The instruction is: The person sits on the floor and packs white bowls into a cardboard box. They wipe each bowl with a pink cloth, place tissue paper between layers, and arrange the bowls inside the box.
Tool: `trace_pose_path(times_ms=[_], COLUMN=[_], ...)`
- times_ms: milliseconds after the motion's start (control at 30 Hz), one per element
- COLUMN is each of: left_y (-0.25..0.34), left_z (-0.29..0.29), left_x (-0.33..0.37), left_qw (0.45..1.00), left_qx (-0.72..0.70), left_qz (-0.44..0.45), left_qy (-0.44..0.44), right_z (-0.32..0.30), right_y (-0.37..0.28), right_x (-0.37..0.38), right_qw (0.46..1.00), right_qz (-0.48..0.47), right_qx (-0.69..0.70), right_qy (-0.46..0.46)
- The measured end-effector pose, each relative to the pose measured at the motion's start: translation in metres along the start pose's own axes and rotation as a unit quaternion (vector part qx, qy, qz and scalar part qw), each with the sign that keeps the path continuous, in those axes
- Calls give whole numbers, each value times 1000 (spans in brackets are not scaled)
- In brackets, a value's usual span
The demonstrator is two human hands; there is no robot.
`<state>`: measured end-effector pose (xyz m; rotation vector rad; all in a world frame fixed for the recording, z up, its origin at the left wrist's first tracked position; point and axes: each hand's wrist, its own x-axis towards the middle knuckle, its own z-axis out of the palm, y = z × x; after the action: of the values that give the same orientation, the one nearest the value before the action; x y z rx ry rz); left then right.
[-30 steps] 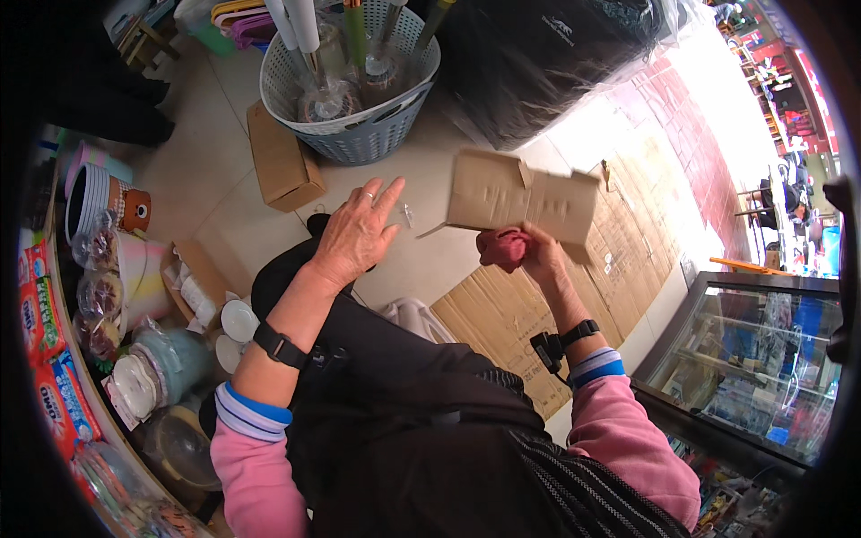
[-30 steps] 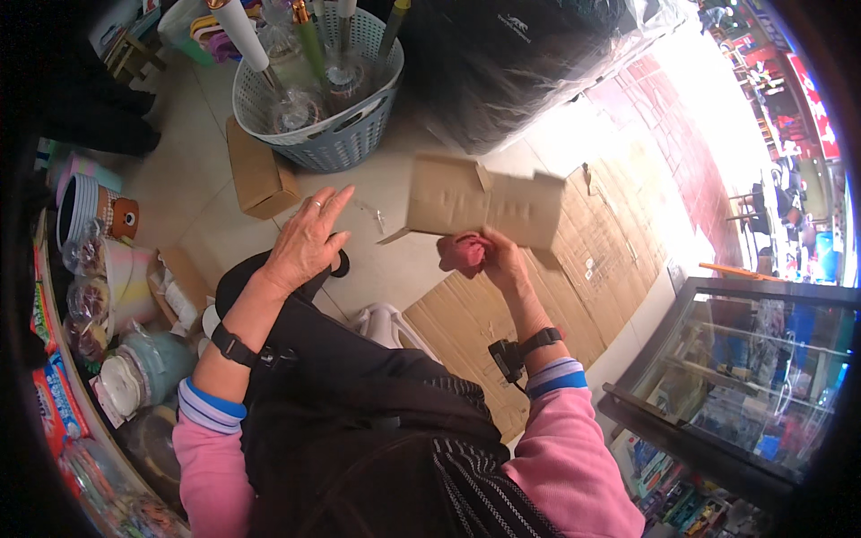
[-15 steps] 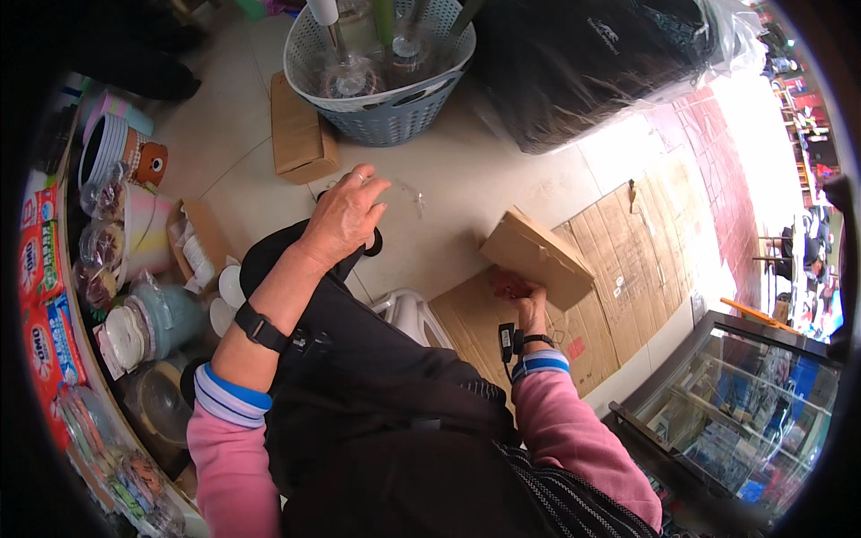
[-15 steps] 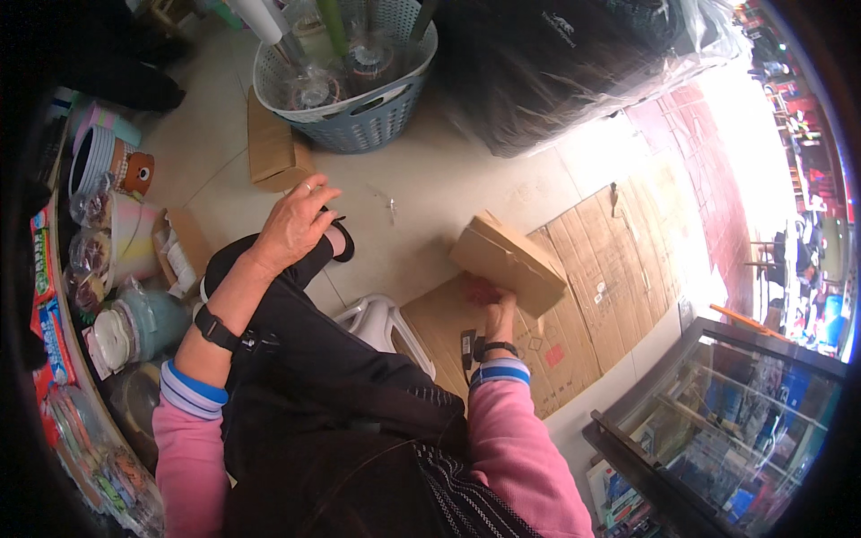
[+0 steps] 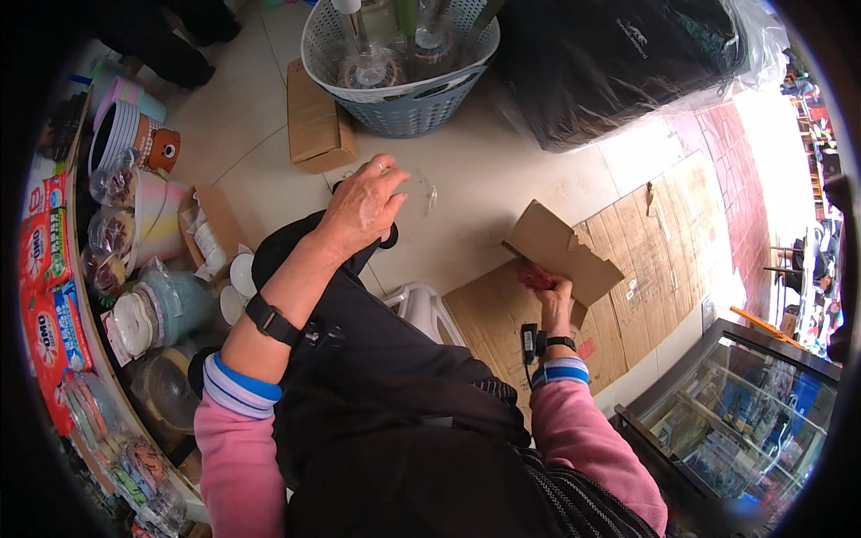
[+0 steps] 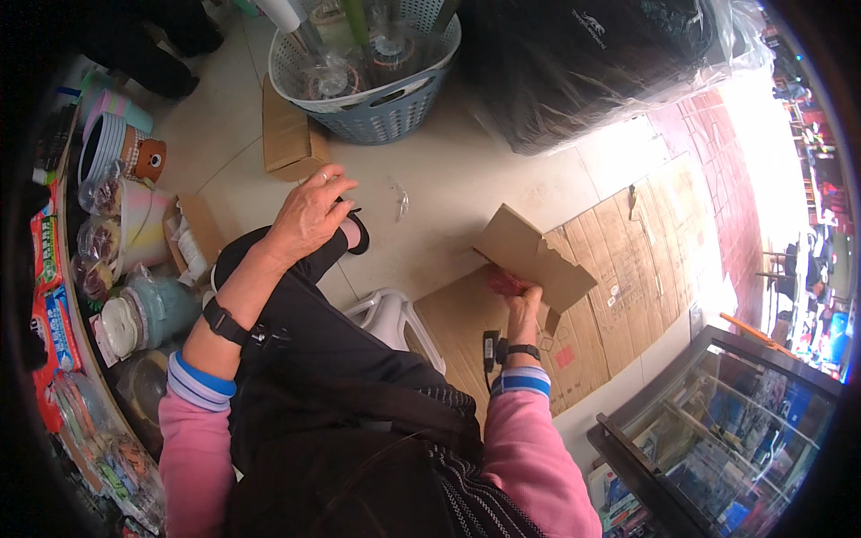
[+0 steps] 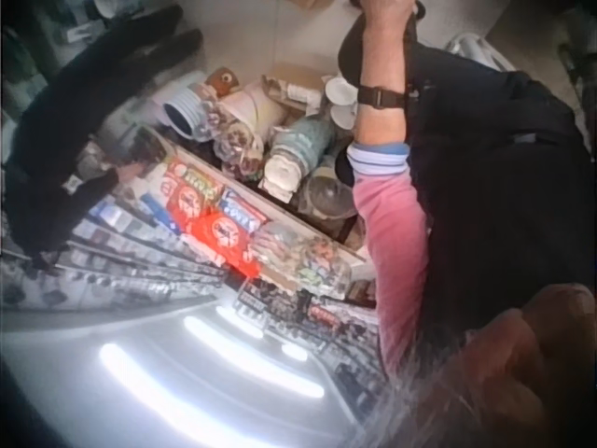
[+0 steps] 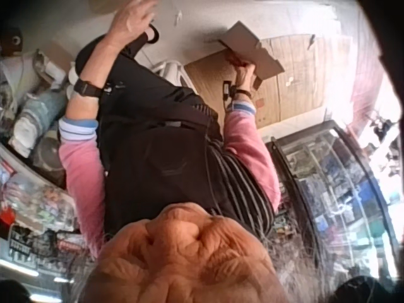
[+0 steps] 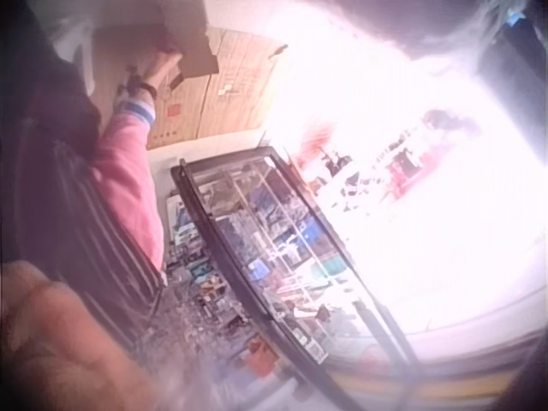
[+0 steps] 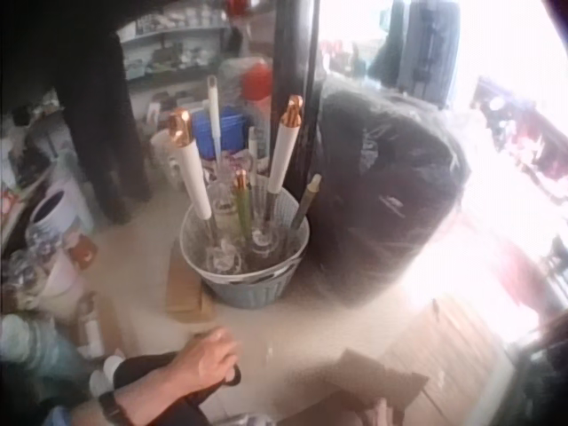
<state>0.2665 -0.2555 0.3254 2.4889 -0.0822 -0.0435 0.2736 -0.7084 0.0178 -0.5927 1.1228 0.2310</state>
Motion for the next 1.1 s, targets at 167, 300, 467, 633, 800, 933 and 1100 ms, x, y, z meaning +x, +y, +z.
trace_pose_path(times_ms=[167,300,467,633,800,933,1100], left_y=[2,17,62,94,80,51,-10], left_z=[-7,-18,-42,-75,-118,-144,-167], left_x=[-6,-16,-51,-89,-134,-169,-178], left_qw=[1000,995,960,910,904,902,874], left_qx=[-21,-49,-99,-113,-97,-50,-16], left_qz=[-5,59,202,311,298,243,140], left_qy=[-14,58,166,249,291,353,465], right_z=[62,101,147,201,253,330,416], right_y=[-39,-55,-61,-62,-25,35,154], right_x=[-72,-166,-253,-322,-422,-489,-516], right_qw=[972,913,856,653,683,623,564], right_qz=[-40,-145,-212,-478,-432,-317,-332], right_qx=[-172,-291,-306,-452,-414,-451,-469], right_qy=[-158,-248,-358,-374,-419,-555,-593])
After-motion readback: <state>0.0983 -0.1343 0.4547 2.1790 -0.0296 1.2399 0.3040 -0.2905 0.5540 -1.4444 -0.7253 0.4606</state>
